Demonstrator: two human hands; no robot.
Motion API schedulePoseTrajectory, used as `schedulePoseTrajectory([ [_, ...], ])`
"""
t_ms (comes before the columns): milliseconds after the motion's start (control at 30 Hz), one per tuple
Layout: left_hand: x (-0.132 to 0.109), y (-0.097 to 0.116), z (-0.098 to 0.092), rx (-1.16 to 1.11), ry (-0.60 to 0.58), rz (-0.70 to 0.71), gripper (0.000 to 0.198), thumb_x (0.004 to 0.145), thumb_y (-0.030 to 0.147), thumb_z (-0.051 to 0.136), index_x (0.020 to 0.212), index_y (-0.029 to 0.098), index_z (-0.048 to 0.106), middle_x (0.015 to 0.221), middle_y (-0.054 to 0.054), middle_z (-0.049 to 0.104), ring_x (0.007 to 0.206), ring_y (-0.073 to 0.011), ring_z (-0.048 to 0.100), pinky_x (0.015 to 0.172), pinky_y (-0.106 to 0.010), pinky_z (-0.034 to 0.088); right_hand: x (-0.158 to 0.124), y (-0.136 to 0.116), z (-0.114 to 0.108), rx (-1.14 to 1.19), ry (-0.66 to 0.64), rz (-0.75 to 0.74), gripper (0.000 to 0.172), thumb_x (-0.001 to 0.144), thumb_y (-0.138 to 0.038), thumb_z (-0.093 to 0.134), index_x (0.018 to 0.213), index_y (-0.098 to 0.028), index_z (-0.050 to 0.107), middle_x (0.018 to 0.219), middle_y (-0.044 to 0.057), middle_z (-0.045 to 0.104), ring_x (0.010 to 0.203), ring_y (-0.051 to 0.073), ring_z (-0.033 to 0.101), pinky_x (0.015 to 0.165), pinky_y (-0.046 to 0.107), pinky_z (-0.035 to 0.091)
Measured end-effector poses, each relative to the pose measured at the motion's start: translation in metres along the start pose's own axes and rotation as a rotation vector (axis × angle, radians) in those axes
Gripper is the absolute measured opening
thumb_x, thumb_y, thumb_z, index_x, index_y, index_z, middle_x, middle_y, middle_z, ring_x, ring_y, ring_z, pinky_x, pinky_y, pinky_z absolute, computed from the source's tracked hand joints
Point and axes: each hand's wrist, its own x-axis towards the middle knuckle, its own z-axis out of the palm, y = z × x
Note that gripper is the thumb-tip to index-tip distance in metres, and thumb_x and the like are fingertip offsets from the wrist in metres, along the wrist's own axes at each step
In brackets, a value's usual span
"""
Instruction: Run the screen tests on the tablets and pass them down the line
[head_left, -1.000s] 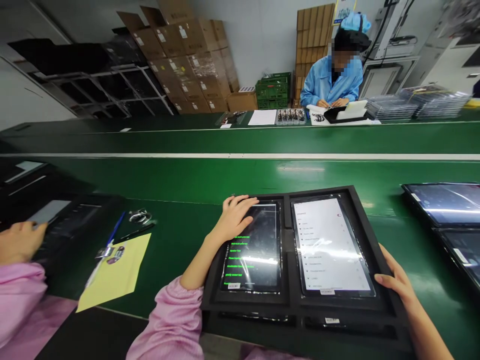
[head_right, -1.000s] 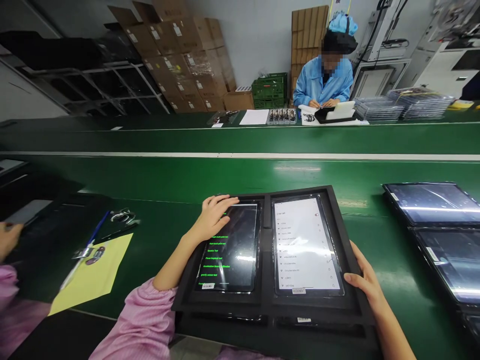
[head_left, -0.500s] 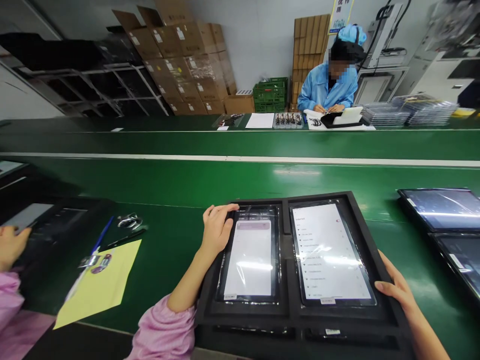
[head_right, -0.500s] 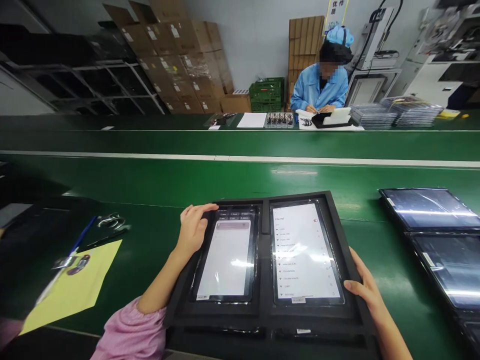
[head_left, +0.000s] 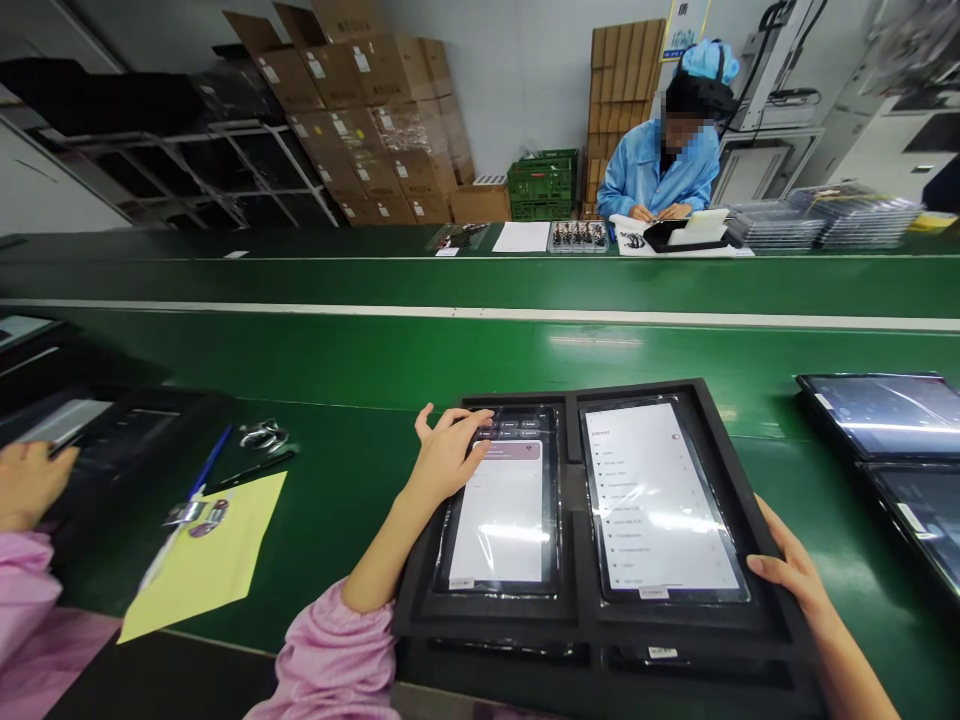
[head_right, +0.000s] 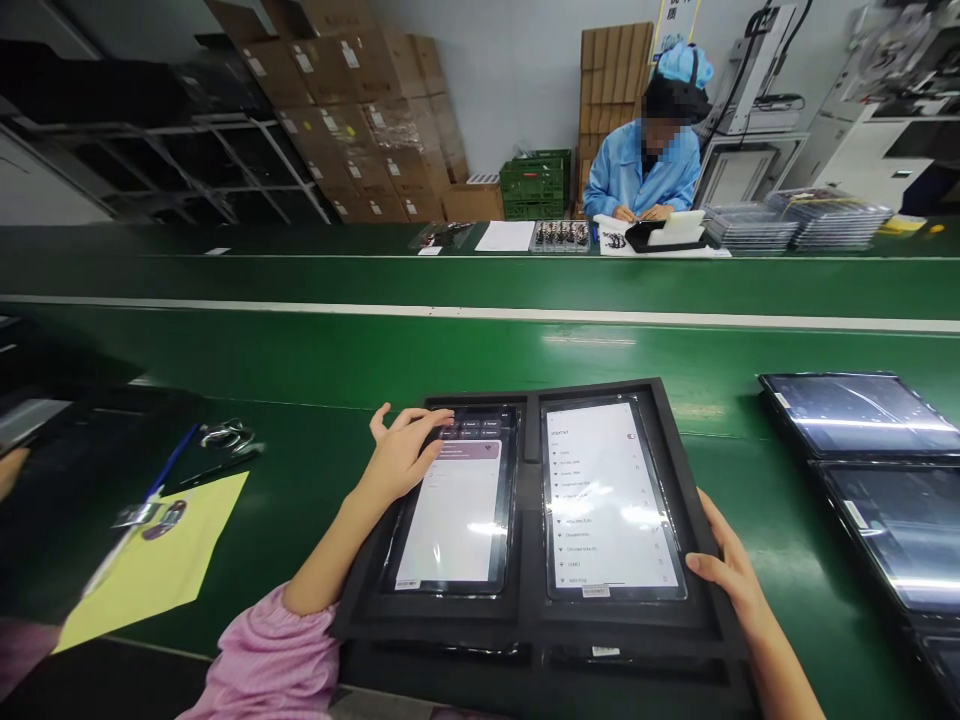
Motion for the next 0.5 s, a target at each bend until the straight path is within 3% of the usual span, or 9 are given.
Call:
schedulePoseTrajectory([
  [300,0.0001,-0.0007,0.0003,0.001,-0.017,0.007,0.039,0.093,0.04,0.043,0.125,0.027,0.06,0.111,-0.007,0.075,0.112,-0.0309,0.059,0.117,-0.065,0.002,-0.0025,-0.0014,0.0005,-0.032,-0.015,0.0,0.069,0.078,-0.04,0.064,0.144,-0.028,0.051,0.141,0.005,0.058,0.129,0.035,0.053,0.102,0.045,0.051],
  [500,-0.0019,-0.0015,0.0,0.032,-0.03,0.033,0.041,0.096,0.043,0.038,0.127,0.025,0.058,0.112,-0.007,0.075,0.112,-0.03,0.059,0.116,-0.065,0.004,0.0003,0.0072,-0.0045,-0.045,-0.028,-0.029,0.068,0.079,-0.041,0.064,0.144,-0.027,0.052,0.141,0.005,0.059,0.126,0.035,0.057,0.096,0.042,0.055],
])
